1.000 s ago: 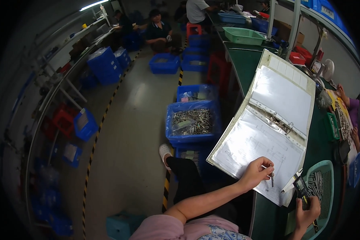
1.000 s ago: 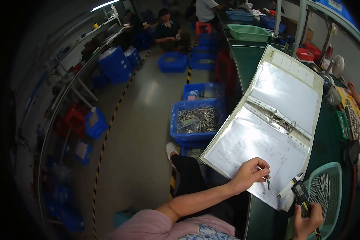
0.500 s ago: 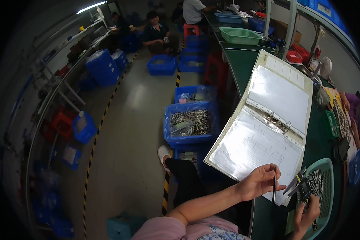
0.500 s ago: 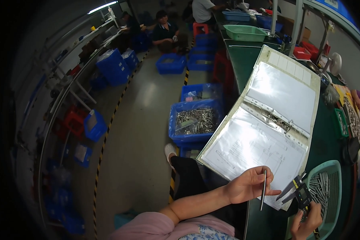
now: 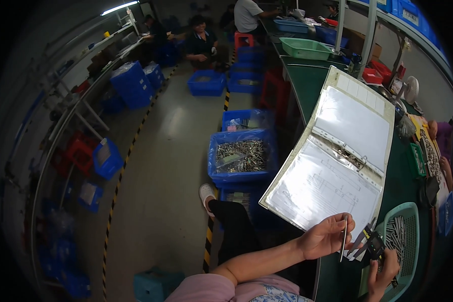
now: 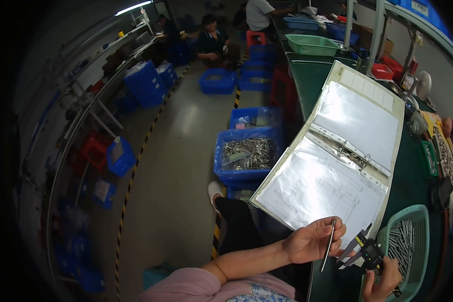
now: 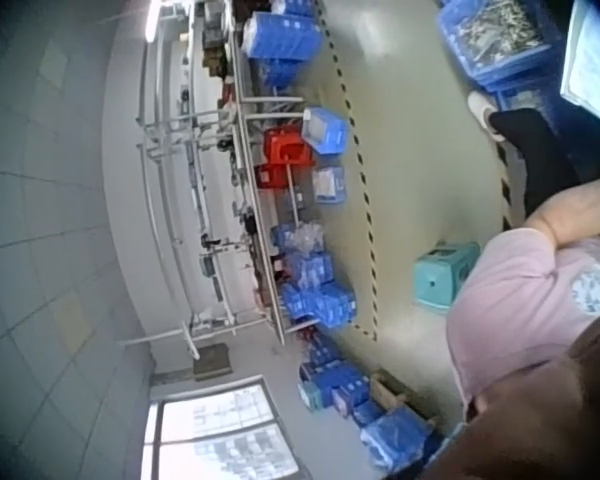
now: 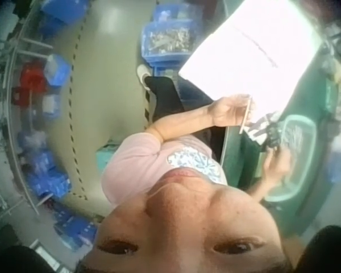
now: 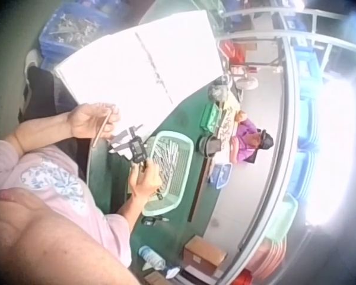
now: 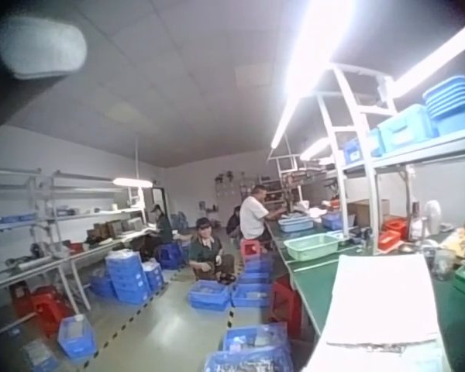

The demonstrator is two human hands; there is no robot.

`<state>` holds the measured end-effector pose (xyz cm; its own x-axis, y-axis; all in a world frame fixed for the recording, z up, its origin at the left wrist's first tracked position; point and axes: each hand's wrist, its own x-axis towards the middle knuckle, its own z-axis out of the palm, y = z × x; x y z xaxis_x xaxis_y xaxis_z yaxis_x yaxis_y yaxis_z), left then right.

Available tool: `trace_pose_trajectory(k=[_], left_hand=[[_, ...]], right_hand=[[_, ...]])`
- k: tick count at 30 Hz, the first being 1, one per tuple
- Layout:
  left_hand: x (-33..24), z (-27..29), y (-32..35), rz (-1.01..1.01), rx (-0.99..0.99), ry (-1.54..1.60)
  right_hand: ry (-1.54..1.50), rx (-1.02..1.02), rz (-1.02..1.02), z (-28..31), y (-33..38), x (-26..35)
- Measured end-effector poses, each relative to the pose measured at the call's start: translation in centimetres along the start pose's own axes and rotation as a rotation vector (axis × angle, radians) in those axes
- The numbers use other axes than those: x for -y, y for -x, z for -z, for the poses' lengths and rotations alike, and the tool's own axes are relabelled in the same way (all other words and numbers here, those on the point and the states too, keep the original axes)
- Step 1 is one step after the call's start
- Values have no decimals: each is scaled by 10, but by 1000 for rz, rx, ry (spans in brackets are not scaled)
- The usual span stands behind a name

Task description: Measuring the dimensions of small metal rods using a digital caliper while referencing a document binder in a manufacturing facility.

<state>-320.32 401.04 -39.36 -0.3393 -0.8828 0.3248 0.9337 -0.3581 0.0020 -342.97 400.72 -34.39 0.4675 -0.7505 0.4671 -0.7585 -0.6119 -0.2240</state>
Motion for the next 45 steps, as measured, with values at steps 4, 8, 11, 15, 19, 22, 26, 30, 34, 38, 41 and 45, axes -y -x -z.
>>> trace_pose_trajectory(k=[4,8,11,15,19,22,26,30,34,38,41,45], left_hand=[[5,0,-2,-12,58,34],[7,2,-3,-14,75,16],[10,1,-2,-15,76,25],[12,2,1,-26,46,68],[13,1,1,-5,55,112],[15,-3,1,-19,47,137],[13,-5,2,9,48,167],[11,-6,2,29,76,165],[11,-5,1,33,65,156],[14,-3,1,31,78,136],[14,-3,3,39,84,155],[12,-8,9,45,86,181]], right_hand=[[28,0,-6,3,3,4],[21,46,-50,3,7,-2],[3,29,-45,2,6,0],[33,-7,4,-4,8,-10],[49,-22,-21,0,10,-11],[39,-30,-38,2,9,-8],[44,-65,7,5,6,-3],[17,-22,-12,7,4,1],[29,-54,7,6,3,-1],[53,-51,-25,10,3,1],[31,-68,-15,9,4,1],[24,-19,-36,10,6,2]])
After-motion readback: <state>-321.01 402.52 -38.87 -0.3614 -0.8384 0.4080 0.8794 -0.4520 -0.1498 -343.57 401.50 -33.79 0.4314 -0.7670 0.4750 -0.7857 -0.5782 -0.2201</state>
